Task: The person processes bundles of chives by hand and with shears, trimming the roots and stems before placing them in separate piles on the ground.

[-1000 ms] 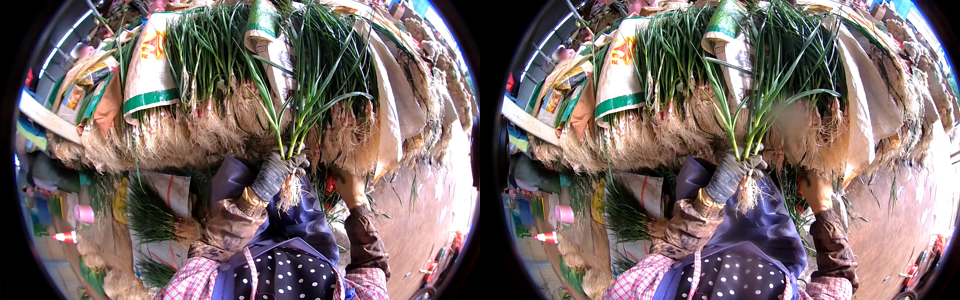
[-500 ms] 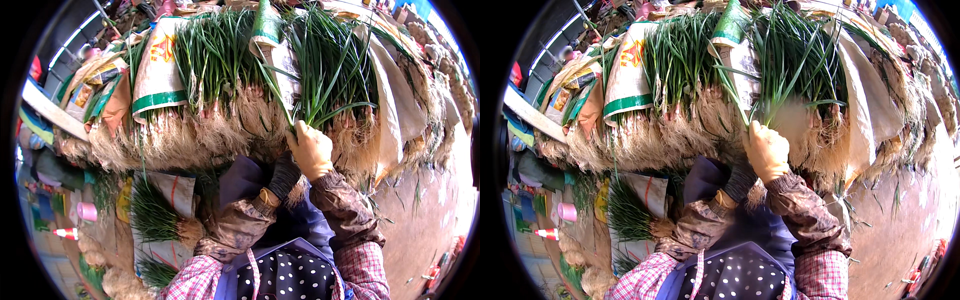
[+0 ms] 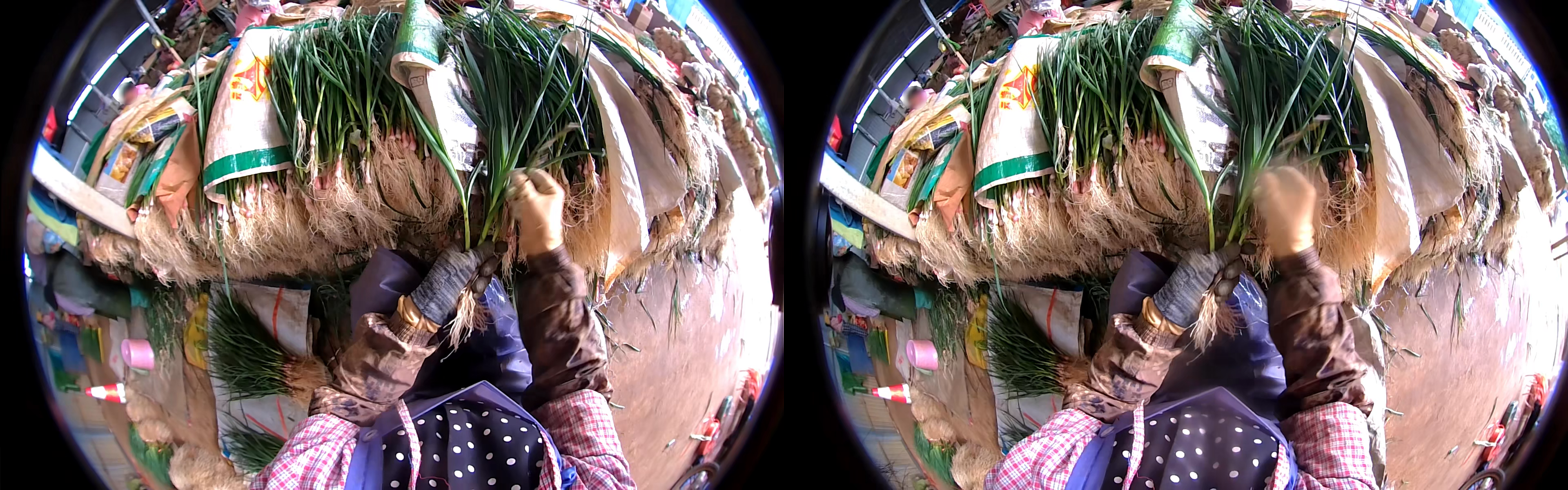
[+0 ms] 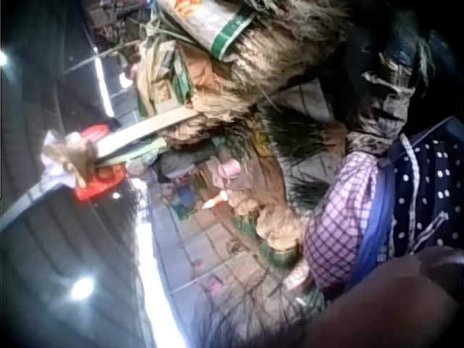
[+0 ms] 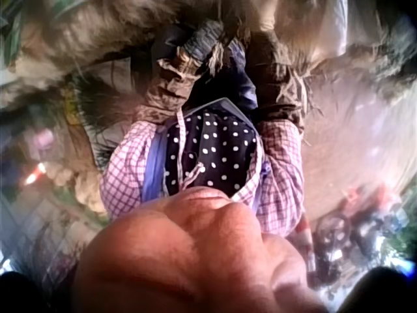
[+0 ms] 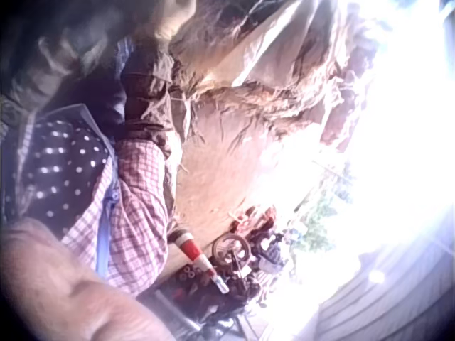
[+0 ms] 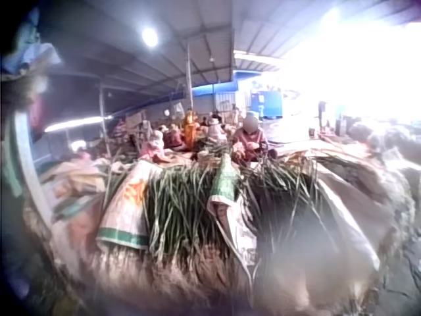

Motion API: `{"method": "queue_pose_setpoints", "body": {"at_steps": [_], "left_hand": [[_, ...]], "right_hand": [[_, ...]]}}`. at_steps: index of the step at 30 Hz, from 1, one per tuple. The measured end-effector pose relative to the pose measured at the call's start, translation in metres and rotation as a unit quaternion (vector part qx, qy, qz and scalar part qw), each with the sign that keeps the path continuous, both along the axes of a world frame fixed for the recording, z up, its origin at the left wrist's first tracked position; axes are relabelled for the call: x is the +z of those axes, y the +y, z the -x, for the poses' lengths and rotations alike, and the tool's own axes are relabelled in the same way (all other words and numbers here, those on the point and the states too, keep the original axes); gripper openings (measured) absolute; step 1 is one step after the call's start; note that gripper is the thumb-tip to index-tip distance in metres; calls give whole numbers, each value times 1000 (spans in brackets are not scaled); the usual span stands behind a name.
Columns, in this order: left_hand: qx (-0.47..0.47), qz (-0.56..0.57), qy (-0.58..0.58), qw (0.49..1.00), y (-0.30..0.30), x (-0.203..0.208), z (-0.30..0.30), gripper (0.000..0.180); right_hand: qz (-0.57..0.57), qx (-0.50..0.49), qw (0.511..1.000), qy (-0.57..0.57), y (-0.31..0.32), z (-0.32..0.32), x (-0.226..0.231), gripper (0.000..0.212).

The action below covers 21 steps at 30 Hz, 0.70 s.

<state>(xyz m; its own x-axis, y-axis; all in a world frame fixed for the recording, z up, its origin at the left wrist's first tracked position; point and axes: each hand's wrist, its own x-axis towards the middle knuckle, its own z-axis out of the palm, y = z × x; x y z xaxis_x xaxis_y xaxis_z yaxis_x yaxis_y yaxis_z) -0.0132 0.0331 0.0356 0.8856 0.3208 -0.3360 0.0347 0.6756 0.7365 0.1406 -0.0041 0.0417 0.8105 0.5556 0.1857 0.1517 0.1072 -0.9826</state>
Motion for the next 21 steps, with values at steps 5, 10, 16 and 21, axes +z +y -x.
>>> {"method": "queue_pose_setpoints", "body": {"at_steps": [5,10,16,21], "left_hand": [[60,-40,-85,994,14,-23,8,22],[114,41,-82,989,9,-34,-2,26],[34,41,-18,998,13,-43,-9,31],[52,-114,14,992,3,-34,-29,26]], "right_hand": [[33,-14,999,11,-52,-10,19,12],[486,202,823,-213,-166,-13,-97,30],[406,69,836,-362,-116,36,-65,31],[374,-32,842,-387,-65,11,-81,29]]}}
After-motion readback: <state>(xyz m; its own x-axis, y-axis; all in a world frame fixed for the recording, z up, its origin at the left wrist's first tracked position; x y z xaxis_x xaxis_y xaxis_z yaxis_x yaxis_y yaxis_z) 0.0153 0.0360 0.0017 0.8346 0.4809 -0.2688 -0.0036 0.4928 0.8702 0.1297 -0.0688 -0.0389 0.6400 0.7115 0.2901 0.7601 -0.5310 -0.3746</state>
